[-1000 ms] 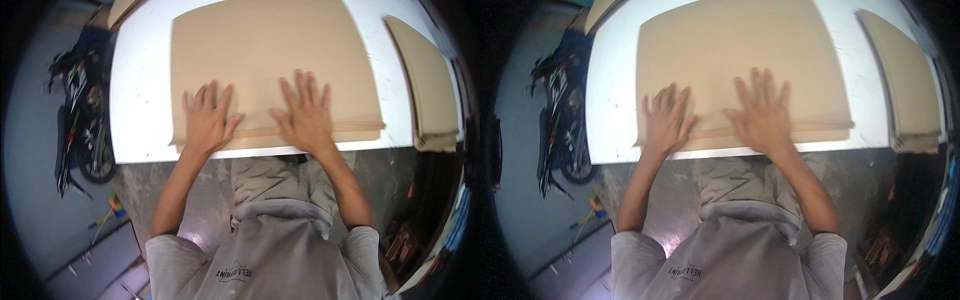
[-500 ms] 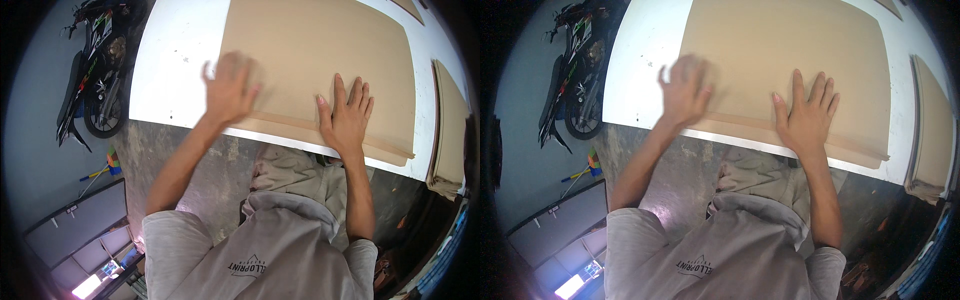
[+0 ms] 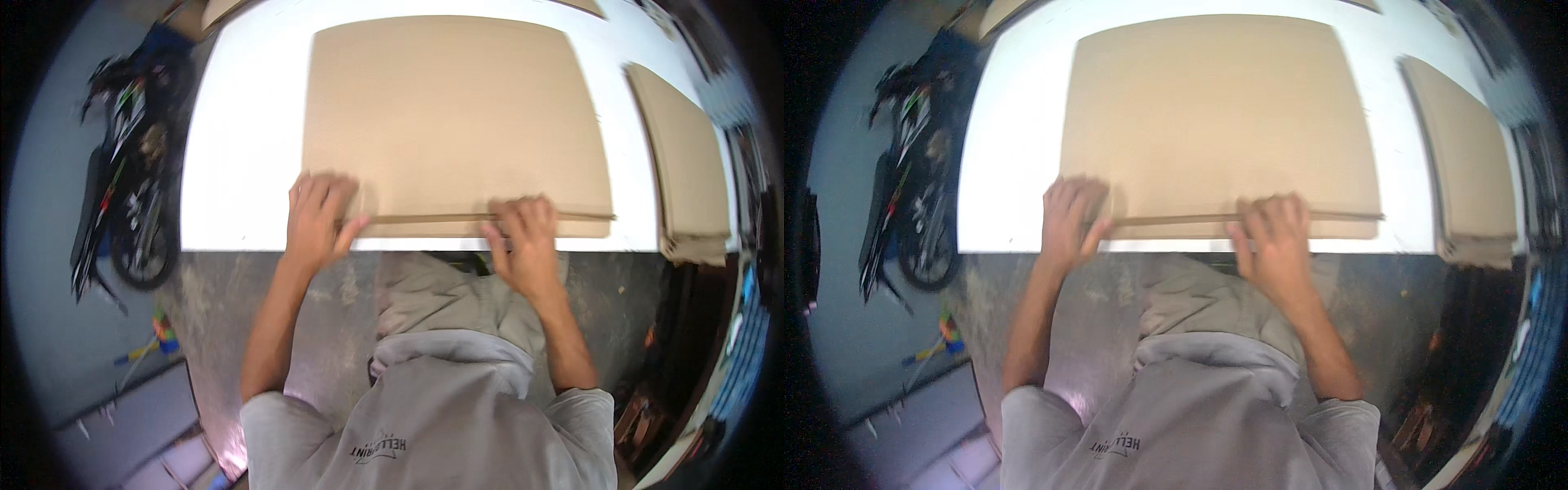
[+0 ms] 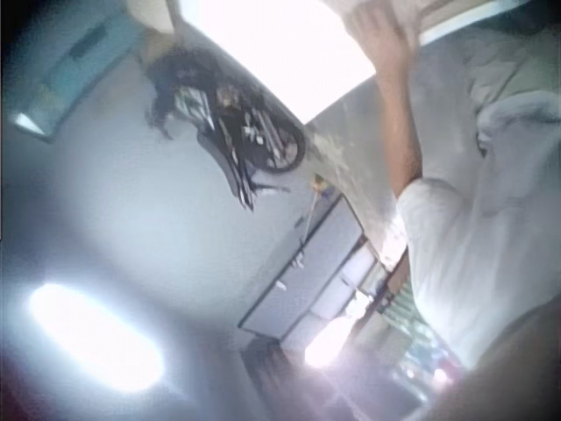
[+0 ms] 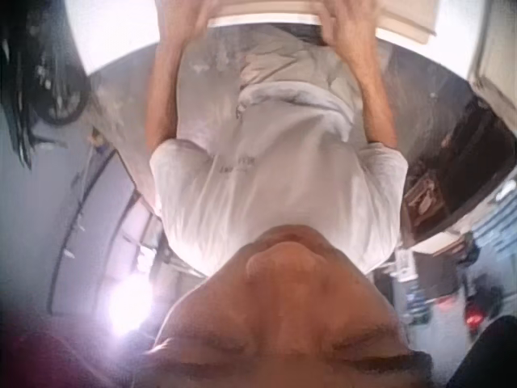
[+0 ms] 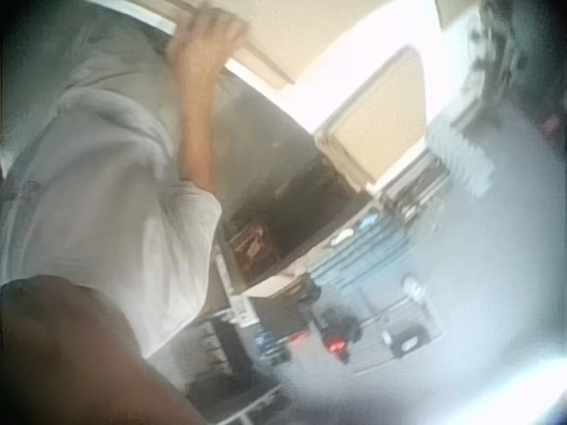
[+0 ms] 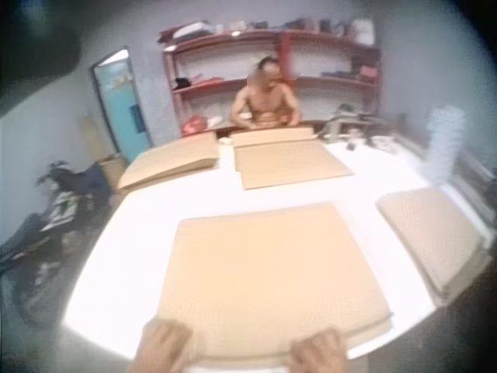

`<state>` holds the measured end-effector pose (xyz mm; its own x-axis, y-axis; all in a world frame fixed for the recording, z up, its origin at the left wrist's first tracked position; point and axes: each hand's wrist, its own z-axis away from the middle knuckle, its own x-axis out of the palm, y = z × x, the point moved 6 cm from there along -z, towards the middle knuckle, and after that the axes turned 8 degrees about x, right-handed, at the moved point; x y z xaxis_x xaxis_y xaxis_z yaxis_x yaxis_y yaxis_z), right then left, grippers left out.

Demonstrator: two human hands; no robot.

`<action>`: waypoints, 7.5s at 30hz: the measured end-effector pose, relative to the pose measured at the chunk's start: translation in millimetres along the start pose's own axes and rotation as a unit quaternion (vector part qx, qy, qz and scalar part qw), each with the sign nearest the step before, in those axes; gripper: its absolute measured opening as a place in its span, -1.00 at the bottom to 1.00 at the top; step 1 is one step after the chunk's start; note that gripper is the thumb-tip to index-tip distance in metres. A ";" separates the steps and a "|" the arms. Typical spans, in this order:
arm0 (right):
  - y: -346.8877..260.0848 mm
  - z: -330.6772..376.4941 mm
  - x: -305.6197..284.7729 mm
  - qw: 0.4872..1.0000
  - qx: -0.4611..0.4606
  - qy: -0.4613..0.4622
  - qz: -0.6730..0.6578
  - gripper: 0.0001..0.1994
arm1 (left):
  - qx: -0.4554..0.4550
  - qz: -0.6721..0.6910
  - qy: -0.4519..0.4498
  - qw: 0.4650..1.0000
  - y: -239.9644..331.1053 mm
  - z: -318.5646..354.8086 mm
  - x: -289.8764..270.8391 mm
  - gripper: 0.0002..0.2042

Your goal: The person folds large flat cardboard sheets in half on a white table, pressing the crease with both hands to flatten it. The folded pieces are stacked on the table as the process repeats.

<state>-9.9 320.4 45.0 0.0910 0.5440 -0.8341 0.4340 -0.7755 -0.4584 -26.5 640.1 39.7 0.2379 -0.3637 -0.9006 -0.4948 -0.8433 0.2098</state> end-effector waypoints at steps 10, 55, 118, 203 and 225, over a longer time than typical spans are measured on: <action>15.5 83.6 2.6 0.774 0.439 0.085 -0.447 -0.70 | 0.090 0.085 0.149 0.981 169.5 -1.0 29.1 -0.87; 34.8 8.5 -15.1 0.992 -0.092 0.021 -0.081 -0.73 | 0.072 0.072 -0.011 0.995 100.4 -42.7 45.3 -0.75; 116.1 -23.2 -37.9 0.972 0.122 0.028 0.200 -0.53 | -0.135 -0.075 -0.109 0.982 90.5 -119.1 112.8 -0.33; 25.1 1.6 -0.7 0.996 -0.051 -0.042 -0.059 -0.63 | 0.056 0.085 0.011 0.995 97.0 -38.0 49.7 -0.65; 12.7 2.6 5.4 0.999 -0.041 0.006 -0.023 -0.86 | 0.020 0.019 0.050 0.998 113.4 -42.4 47.7 -0.87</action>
<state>-6.3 312.7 33.9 0.0808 0.5824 -0.8089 0.5096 -0.7216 -0.4686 -35.8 510.4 36.7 0.2987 -0.4344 -0.8498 -0.5379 -0.8121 0.2261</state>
